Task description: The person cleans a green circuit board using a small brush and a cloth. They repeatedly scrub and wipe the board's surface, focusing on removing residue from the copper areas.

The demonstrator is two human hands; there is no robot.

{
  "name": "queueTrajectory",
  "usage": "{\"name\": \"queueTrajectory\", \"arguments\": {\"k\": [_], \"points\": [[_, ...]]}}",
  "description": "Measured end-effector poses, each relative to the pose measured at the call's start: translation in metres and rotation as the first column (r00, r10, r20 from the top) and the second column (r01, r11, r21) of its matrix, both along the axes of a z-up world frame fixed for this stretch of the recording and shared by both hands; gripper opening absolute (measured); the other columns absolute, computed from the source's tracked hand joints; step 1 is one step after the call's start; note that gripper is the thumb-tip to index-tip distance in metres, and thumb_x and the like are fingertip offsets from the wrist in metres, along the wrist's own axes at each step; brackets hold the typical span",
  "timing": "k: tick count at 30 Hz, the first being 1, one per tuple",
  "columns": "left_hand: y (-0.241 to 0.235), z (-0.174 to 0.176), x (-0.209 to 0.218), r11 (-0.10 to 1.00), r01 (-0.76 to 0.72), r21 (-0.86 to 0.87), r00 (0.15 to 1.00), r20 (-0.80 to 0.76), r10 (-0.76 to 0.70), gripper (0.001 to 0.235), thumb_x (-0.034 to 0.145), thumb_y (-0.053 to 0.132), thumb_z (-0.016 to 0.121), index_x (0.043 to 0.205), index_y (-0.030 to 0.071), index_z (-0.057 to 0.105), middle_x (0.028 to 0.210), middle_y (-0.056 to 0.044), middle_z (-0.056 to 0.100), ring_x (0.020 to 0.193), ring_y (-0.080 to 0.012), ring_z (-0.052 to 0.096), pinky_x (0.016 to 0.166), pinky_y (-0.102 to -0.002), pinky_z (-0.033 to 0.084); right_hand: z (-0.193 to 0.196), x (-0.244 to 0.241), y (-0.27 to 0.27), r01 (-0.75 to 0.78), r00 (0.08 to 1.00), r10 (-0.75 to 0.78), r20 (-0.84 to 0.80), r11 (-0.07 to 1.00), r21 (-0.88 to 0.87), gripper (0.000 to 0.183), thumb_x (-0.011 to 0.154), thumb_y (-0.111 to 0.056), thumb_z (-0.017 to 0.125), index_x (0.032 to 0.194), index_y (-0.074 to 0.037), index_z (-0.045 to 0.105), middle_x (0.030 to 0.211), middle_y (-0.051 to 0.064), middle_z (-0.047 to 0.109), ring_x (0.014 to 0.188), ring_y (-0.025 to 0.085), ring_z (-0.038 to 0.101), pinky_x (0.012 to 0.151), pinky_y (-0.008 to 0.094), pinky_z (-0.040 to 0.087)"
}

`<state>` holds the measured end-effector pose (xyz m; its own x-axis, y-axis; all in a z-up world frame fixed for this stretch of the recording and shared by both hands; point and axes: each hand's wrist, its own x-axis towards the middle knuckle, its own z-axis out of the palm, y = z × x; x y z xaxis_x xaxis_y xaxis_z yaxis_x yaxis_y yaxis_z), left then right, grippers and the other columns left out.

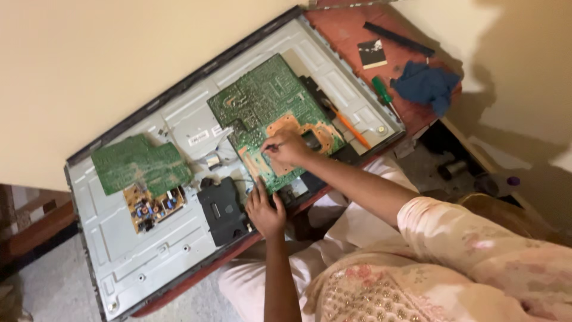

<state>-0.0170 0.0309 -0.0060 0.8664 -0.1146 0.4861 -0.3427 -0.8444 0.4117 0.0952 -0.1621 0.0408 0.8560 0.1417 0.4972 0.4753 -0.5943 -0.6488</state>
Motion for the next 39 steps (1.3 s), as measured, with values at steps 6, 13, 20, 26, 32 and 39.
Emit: {"name": "queueTrajectory", "arguments": {"k": [6, 13, 20, 26, 32, 39], "points": [[-0.001, -0.004, 0.0, 1.0, 0.001, 0.011, 1.0, -0.029, -0.001, 0.065, 0.096, 0.034, 0.055, 0.154, 0.008, 0.048, 0.135, -0.023, 0.062, 0.125, -0.0419, 0.055, 0.11, -0.053, 0.038, -0.004, -0.012, -0.023, 0.247, 0.935, -0.078, -0.345, 0.844, 0.476, 0.015, 0.1, -0.026, 0.068, 0.102, -0.013, 0.075, 0.081, -0.001, 0.076, 0.072, 0.01, 0.071, 0.065, 0.028, 0.058], [-0.002, 0.003, -0.001, 0.999, 0.009, -0.034, 0.999, -0.037, -0.01, 0.063, 0.097, 0.033, 0.057, 0.155, 0.009, 0.048, 0.135, -0.023, 0.062, 0.125, -0.0431, 0.055, 0.111, -0.052, 0.038, 0.018, -0.047, -0.122, 0.419, 0.887, -0.087, -0.453, 0.56, 0.715, 0.026, 0.09, -0.02, 0.075, 0.113, -0.007, 0.074, 0.093, 0.003, 0.077, 0.079, 0.007, 0.068, 0.072, 0.024, 0.055], [-0.002, 0.005, 0.001, 0.908, -0.04, -0.416, 0.993, -0.115, -0.009, 0.074, 0.094, 0.025, 0.074, 0.154, -0.003, 0.041, 0.142, -0.02, 0.061, 0.118, -0.0391, 0.054, 0.104, -0.047, 0.04, -0.005, -0.054, -0.095, 0.412, 0.878, -0.079, -0.471, 0.624, 0.663, 0.021, 0.098, -0.021, 0.078, 0.107, -0.002, 0.079, 0.082, 0.009, 0.071, 0.066, 0.011, 0.057, 0.06, 0.03, 0.044], [0.009, -0.023, 0.03, 0.458, -0.16, -0.874, 0.933, -0.286, -0.219, 0.062, 0.096, 0.021, 0.072, 0.147, -0.003, 0.047, 0.129, -0.009, 0.062, 0.102, -0.0137, 0.064, 0.087, -0.028, 0.054, -0.007, -0.036, -0.018, 0.174, 0.975, -0.09, -0.201, 0.873, 0.455, 0.011, 0.087, -0.014, 0.082, 0.095, -0.007, 0.08, 0.088, 0.004, 0.079, 0.076, 0.008, 0.071, 0.069, 0.024, 0.057], [0.017, -0.034, 0.023, 0.654, -0.204, -0.729, 0.905, -0.395, -0.159, 0.057, 0.096, 0.019, 0.074, 0.146, -0.003, 0.057, 0.081, -0.003, 0.06, 0.075, -0.0101, 0.053, 0.071, -0.026, 0.047, -0.011, -0.026, 0.009, 0.024, 0.974, 0.095, -0.207, 0.86, 0.51, 0.018, 0.085, -0.007, 0.079, 0.103, -0.007, 0.079, 0.095, 0.002, 0.078, 0.083, 0.007, 0.072, 0.073, 0.023, 0.056], [0.018, -0.013, 0.02, 0.618, -0.199, -0.76, 0.841, -0.457, -0.291, 0.068, 0.089, 0.014, 0.078, 0.147, -0.005, 0.048, 0.103, -0.009, 0.073, 0.092, -0.012, 0.067, 0.082, -0.026, 0.054, -0.014, -0.018, 0.012, 0.065, 0.966, 0.046, -0.253, 0.909, 0.411, 0.014, 0.083, -0.003, 0.079, 0.096, -0.006, 0.083, 0.091, 0.004, 0.079, 0.077, 0.01, 0.07, 0.07, 0.027, 0.055]]}}
